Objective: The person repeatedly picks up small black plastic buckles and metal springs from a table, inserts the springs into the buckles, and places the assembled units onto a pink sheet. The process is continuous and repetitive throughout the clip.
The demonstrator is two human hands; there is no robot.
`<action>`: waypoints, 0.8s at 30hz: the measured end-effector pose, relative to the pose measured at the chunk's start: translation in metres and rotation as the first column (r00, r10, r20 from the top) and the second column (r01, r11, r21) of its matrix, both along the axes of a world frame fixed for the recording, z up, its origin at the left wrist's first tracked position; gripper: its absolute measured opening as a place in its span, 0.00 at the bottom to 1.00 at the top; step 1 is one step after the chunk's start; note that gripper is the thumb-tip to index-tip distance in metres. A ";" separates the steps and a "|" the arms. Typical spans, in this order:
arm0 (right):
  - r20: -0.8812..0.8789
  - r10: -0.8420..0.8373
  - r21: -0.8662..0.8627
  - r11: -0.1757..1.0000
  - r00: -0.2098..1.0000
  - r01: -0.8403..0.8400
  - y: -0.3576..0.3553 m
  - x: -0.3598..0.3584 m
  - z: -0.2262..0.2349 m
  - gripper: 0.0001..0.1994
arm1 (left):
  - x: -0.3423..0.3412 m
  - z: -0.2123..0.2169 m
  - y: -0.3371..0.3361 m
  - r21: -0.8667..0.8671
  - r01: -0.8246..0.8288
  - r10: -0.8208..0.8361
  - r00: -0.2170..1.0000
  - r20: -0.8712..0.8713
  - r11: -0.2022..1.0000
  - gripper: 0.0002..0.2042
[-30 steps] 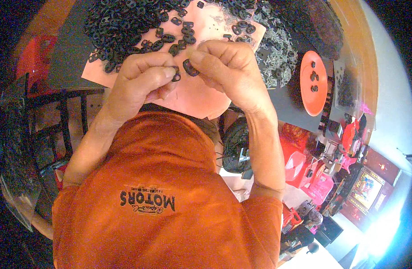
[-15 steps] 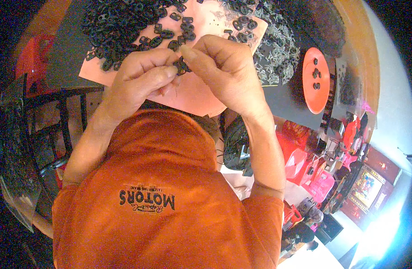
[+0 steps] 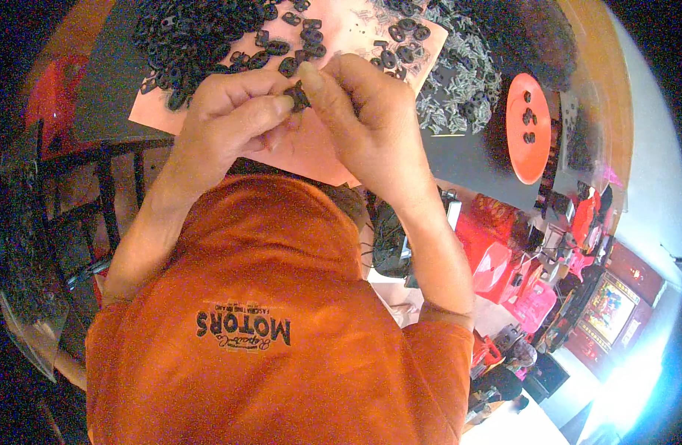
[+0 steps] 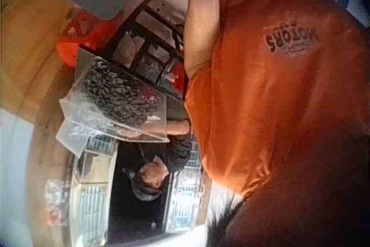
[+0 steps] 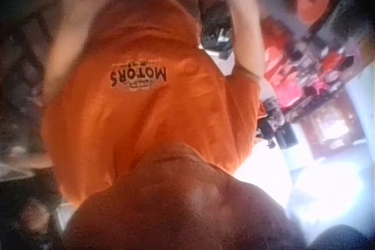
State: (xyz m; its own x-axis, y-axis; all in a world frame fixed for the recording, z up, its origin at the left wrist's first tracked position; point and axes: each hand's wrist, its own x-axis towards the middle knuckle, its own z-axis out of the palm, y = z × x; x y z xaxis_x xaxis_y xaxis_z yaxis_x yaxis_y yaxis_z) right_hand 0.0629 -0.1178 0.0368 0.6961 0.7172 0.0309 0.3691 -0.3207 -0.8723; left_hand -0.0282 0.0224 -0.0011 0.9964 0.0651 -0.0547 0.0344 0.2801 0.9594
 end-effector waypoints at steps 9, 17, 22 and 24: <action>0.682 0.158 0.001 0.976 0.714 -0.217 -0.003 0.005 -0.015 0.21 | 0.001 0.009 0.003 -0.150 -0.036 0.019 0.993 -0.115 0.988 0.09; 0.661 0.284 -0.138 0.956 0.695 -0.259 -0.004 0.011 -0.004 0.21 | 0.004 0.004 0.000 -0.181 -0.032 0.023 0.998 -0.052 0.983 0.11; 0.712 0.372 -0.192 0.919 0.596 -0.345 -0.005 0.013 0.006 0.19 | 0.005 0.005 0.004 -0.189 0.000 -0.011 0.998 -0.058 0.982 0.13; 0.692 0.407 -0.236 0.908 0.596 -0.347 -0.006 0.013 0.008 0.19 | 0.007 0.005 0.004 -0.112 0.025 -0.027 0.999 -0.020 0.993 0.14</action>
